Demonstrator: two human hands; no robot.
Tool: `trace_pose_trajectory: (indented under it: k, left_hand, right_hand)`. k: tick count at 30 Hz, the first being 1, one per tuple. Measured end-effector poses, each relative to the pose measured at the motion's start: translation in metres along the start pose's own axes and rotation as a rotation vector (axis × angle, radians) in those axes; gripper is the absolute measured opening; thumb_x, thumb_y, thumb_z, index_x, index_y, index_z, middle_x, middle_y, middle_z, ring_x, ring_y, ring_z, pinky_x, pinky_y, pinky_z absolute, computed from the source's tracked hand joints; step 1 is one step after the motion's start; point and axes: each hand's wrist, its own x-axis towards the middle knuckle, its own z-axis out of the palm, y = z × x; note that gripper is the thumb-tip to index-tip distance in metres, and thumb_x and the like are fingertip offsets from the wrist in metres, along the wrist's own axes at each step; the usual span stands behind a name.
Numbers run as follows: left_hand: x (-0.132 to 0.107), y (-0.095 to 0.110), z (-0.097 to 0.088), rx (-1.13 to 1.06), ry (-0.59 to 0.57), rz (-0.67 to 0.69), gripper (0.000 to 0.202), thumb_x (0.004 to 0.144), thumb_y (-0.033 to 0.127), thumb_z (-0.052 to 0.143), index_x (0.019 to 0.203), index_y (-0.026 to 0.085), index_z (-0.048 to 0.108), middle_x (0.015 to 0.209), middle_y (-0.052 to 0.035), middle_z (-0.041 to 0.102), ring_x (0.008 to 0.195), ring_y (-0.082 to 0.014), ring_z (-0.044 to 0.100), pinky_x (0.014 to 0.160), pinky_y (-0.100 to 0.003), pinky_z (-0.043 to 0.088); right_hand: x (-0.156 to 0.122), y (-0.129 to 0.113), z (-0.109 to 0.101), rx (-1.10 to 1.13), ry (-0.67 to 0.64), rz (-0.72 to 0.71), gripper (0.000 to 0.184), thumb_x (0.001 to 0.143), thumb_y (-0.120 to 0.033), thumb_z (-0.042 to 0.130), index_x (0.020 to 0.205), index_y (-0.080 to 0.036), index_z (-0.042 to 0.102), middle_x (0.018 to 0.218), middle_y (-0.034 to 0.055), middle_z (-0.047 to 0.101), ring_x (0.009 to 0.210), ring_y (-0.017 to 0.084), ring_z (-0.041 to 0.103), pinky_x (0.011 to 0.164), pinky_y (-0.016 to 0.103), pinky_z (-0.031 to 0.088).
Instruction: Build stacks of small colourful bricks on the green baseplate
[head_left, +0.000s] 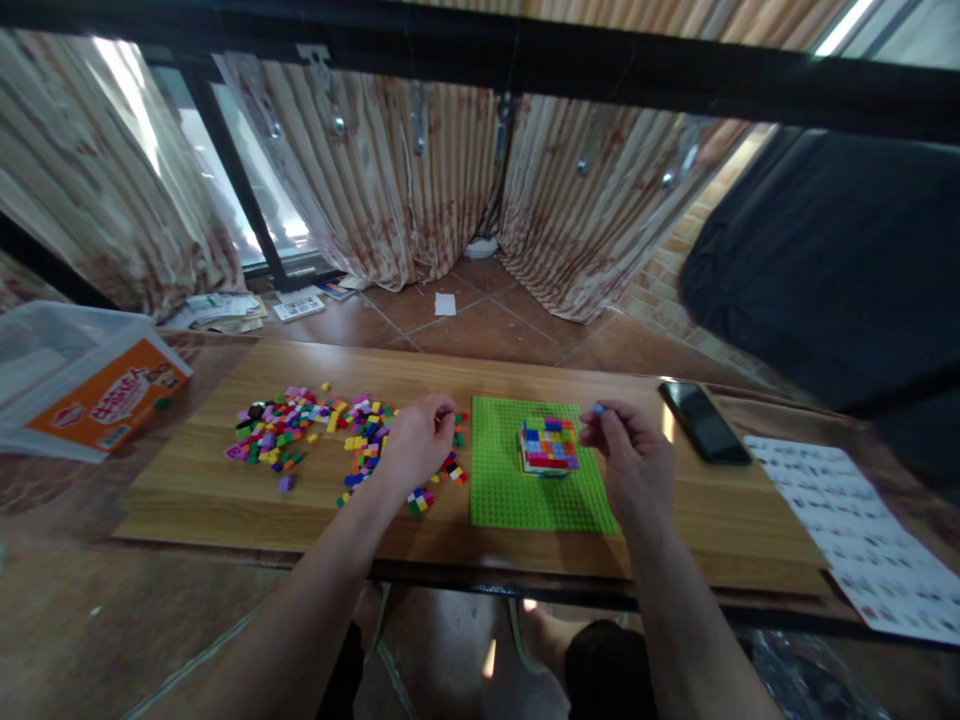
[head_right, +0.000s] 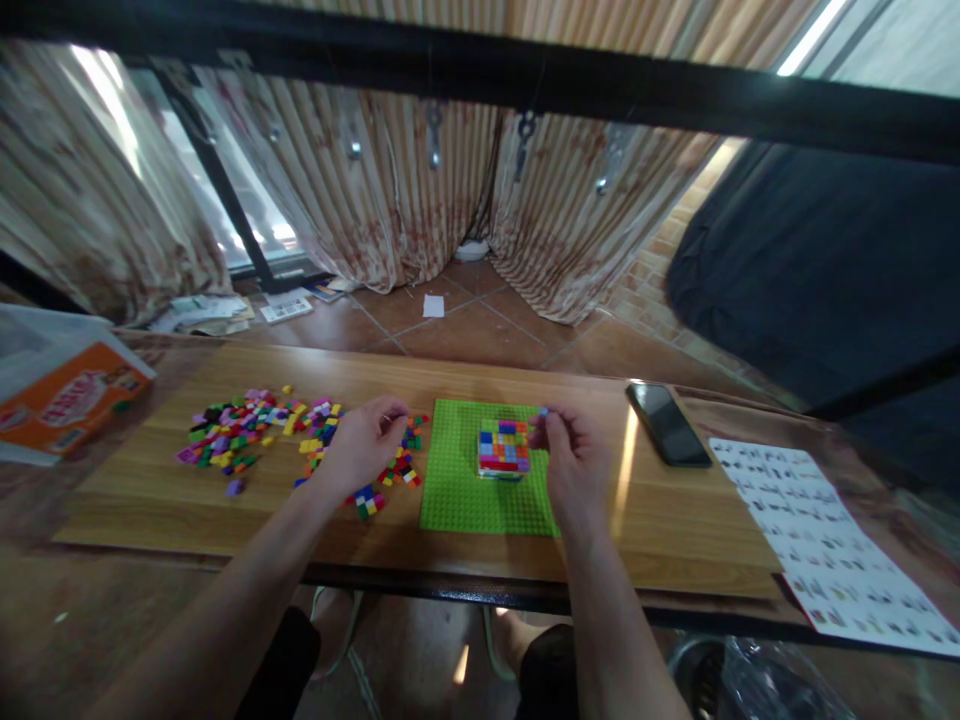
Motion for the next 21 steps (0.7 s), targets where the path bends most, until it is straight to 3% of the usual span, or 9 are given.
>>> trace_pose_trajectory:
  k: [5,14,21]
  left_hand:
    - [0.002,0.011,0.012,-0.090,-0.028,0.051,0.015,0.083,0.017,0.048,0.084,0.017,0.063,0.077,-0.0024,0.067,0.071,-0.0149,0.060,0.066,-0.026,0.045]
    - [0.006,0.028,0.029,-0.155,-0.118,0.051,0.015,0.083,0.018,0.049,0.084,0.017,0.063,0.076,-0.0019,0.066,0.071,-0.0142,0.059,0.066,-0.024,0.045]
    - [0.007,0.029,0.033,-0.181,-0.152,0.049,0.015,0.084,0.017,0.049,0.085,0.017,0.064,0.077,-0.0023,0.067,0.073,-0.0144,0.060,0.069,-0.025,0.046]
  right_hand:
    - [0.005,0.007,-0.022,-0.084,-0.003,0.076,0.023,0.077,-0.040,0.065,0.085,-0.018,0.067,0.074,0.0019,0.066,0.058,0.011,0.057,0.056,0.028,0.050]
    - [-0.001,0.011,-0.025,-0.123,-0.124,0.165,0.026,0.070,-0.043,0.071,0.081,-0.019,0.074,0.079,0.0036,0.070,0.069,0.014,0.057,0.057,0.027,0.047]
    - [-0.002,0.014,-0.025,-0.123,-0.186,0.260,0.031,0.064,-0.046,0.075,0.079,-0.019,0.075,0.075,0.0029,0.070,0.063,0.012,0.056,0.053,0.024,0.044]
